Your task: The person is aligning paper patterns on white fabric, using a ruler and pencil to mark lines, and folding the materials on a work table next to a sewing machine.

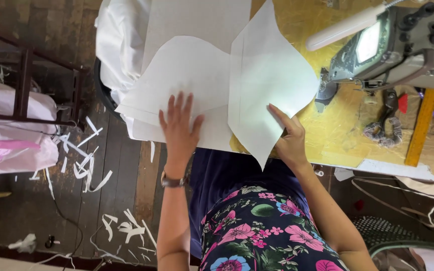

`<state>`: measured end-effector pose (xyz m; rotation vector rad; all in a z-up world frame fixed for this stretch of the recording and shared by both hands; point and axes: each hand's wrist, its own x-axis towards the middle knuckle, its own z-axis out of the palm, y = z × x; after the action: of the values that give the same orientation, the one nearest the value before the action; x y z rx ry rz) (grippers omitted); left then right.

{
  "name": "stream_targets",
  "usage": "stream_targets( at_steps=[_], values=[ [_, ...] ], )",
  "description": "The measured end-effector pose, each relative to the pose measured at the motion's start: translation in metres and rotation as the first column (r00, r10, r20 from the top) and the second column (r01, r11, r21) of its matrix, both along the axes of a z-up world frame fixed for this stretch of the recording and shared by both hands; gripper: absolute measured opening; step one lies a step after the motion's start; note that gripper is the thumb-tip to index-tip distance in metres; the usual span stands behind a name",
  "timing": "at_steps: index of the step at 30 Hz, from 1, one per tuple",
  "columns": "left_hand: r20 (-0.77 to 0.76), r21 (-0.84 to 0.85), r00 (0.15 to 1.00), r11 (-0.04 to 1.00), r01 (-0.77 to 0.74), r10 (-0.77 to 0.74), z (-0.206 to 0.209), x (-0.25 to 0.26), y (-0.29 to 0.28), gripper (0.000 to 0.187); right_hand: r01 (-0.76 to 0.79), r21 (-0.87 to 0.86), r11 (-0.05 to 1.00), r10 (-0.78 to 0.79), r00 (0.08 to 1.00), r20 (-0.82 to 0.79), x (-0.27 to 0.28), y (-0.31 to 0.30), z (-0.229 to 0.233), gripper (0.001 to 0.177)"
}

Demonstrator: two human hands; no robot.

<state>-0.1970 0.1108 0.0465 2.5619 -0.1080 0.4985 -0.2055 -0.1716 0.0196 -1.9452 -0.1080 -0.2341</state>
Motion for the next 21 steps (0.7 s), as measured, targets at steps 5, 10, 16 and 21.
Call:
stream_targets(
  at_steps=[5, 10, 16, 21],
  values=[
    [-0.147, 0.139, 0.987, 0.989, -0.052, 0.072, -0.021, 0.041, -0.015, 0.055, -0.005, 0.050, 0.999, 0.004, 1.000, 0.021, -0.002, -0.005, -0.027, 0.048],
    [-0.096, 0.073, 0.987, 0.990, -0.122, 0.129, -0.028, 0.037, -0.015, 0.051, -0.022, 0.045, 0.999, 0.020, 0.999, 0.028, 0.000, -0.013, -0.043, 0.045],
    [0.040, 0.163, 0.993, 0.980, -0.115, 0.110, -0.048, 0.031, -0.014, 0.048, -0.056, 0.004, 0.998, 0.056, 0.997, 0.059, 0.000, -0.010, -0.030, 0.043],
    [0.059, 0.180, 0.985, 0.969, -0.172, 0.164, -0.046, 0.031, -0.017, 0.053, -0.057, 0.010, 0.998, 0.056, 0.997, 0.047, 0.002, -0.013, -0.027, 0.040]
  ],
)
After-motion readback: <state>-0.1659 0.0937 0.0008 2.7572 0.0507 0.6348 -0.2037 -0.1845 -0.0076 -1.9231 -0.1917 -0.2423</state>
